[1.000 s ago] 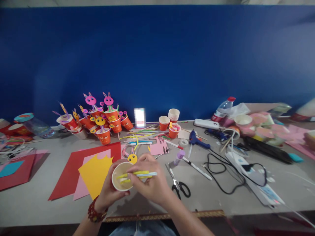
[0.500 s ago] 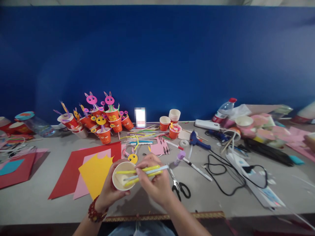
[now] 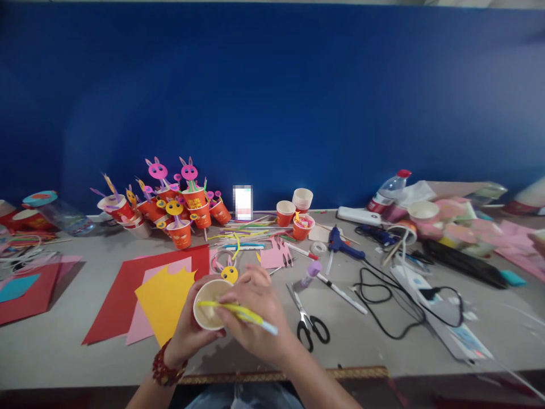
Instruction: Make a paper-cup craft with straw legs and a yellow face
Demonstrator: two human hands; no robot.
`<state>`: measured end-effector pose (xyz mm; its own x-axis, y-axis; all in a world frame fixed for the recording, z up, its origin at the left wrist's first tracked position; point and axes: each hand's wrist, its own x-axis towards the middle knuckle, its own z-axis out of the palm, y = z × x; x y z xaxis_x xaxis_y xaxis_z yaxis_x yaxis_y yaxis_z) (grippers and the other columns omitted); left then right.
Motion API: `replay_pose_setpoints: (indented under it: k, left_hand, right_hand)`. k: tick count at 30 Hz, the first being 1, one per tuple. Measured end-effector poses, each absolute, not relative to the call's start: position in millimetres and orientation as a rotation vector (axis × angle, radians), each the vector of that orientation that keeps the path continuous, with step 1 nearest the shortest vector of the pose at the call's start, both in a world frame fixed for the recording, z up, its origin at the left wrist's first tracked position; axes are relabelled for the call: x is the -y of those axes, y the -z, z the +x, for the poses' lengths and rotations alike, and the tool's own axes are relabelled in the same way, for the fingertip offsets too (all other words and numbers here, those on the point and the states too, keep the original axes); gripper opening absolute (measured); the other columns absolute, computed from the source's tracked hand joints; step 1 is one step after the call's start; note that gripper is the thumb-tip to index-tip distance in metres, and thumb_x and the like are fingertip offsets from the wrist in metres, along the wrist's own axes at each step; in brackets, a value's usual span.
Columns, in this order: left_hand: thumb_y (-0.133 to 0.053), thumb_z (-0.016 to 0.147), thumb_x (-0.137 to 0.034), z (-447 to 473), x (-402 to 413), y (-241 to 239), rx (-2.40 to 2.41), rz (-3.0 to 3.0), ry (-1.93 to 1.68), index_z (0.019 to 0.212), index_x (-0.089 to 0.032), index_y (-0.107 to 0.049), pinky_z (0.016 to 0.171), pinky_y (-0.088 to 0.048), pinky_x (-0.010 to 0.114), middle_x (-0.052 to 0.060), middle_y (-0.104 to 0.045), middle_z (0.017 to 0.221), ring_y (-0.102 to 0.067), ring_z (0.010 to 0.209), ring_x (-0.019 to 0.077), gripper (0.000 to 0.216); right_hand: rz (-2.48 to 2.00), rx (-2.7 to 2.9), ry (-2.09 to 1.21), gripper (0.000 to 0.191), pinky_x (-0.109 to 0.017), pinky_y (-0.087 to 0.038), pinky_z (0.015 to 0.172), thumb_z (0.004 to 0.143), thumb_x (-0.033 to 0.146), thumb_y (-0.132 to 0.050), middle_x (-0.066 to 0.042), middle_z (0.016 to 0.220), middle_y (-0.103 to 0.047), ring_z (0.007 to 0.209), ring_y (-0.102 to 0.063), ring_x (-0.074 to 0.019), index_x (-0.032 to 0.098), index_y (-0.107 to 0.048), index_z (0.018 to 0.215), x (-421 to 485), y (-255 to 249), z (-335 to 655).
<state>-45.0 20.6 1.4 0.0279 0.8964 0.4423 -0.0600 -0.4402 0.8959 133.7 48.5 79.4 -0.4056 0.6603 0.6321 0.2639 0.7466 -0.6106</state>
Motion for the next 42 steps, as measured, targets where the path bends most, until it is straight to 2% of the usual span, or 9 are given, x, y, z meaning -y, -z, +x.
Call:
replay_pose_setpoints:
  k: [3, 6, 15, 23, 30, 35, 42]
  left_hand:
    - [-0.088, 0.067, -0.039, -42.9, -20.7, -0.7, -0.891, 1.543, -1.492, 0.13, -0.03, -0.051, 0.096, -0.051, 0.04, 0.007, -0.058, 0.124, -0.061, 0.113, 0.0288, 0.073]
    - [-0.087, 0.068, -0.037, -41.6, -20.3, 0.7, -0.903, 1.562, -1.483, 0.13, -0.029, -0.051, 0.095, -0.051, 0.04, 0.007, -0.058, 0.124, -0.061, 0.112, 0.029, 0.073]
    - [-0.087, 0.068, -0.036, -41.3, -20.5, 5.9, -0.932, 1.568, -1.472, 0.132, -0.03, -0.049, 0.098, -0.05, 0.042, 0.008, -0.057, 0.127, -0.059, 0.116, 0.0302, 0.074]
    - [-0.082, 0.073, -0.03, -36.0, -19.7, 6.9, -1.093, 1.59, -1.531, 0.13, -0.027, -0.049, 0.099, -0.049, 0.045, 0.009, -0.057, 0.126, -0.059, 0.115, 0.0298, 0.066]
    - [-0.081, 0.073, -0.03, -33.3, -20.7, 9.4, -1.124, 1.594, -1.511, 0.128, -0.025, -0.05, 0.096, -0.051, 0.045, 0.009, -0.058, 0.125, -0.06, 0.113, 0.0305, 0.063]
    - [-0.081, 0.073, -0.029, -32.9, -20.1, 8.1, -1.109, 1.602, -1.531, 0.128, -0.027, -0.051, 0.096, -0.051, 0.044, 0.008, -0.059, 0.124, -0.061, 0.113, 0.0294, 0.062]
    - [-0.082, 0.073, -0.028, -33.3, -21.7, 5.8, -1.113, 1.659, -1.53, 0.127, -0.027, -0.051, 0.097, -0.049, 0.043, 0.008, -0.058, 0.124, -0.059, 0.114, 0.0294, 0.062]
  right_hand:
    - [-0.71, 2.093, -0.523, 0.015, -0.05, -0.029, 0.116, 0.079, 0.015, -0.073, 0.003, 0.073, -0.072, 0.089, -0.065, -0.0222, 0.029, -0.073, 0.085, -50.1, -79.8, 130.9]
    - [-0.747, 2.103, -0.554, 0.017, -0.052, -0.023, 0.119, 0.077, 0.013, -0.074, 0.003, 0.073, -0.073, 0.091, -0.066, -0.0224, 0.029, -0.073, 0.081, -50.0, -81.5, 128.6]
    - [-0.781, 2.033, -0.55, 0.018, -0.055, -0.027, 0.117, 0.079, 0.011, -0.068, 0.002, 0.073, -0.071, 0.088, -0.066, -0.0223, 0.029, -0.069, 0.08, -48.8, -81.0, 124.5]
    - [-0.836, 1.912, -0.481, 0.012, -0.058, -0.028, 0.114, 0.081, 0.013, -0.066, 0.0, 0.075, -0.069, 0.081, -0.067, -0.0202, 0.025, -0.066, 0.078, -40.4, -76.3, 118.0]
    - [-0.846, 1.836, -0.745, 0.009, -0.053, -0.029, 0.115, 0.082, 0.019, -0.068, -0.001, 0.081, -0.069, 0.083, -0.067, -0.02, 0.025, -0.066, 0.077, -40.0, -69.3, 116.8]
    - [-0.859, 1.886, -0.782, 0.011, -0.054, -0.029, 0.115, 0.079, 0.015, -0.069, -0.001, 0.082, -0.068, 0.086, -0.067, -0.0205, 0.025, -0.066, 0.076, -42.5, -71.8, 120.3]
    - [-0.846, 1.896, -0.798, 0.012, -0.054, -0.026, 0.117, 0.08, 0.014, -0.068, -0.002, 0.086, -0.069, 0.093, -0.066, -0.0215, 0.025, -0.067, 0.076, -41.9, -68.9, 120.6]
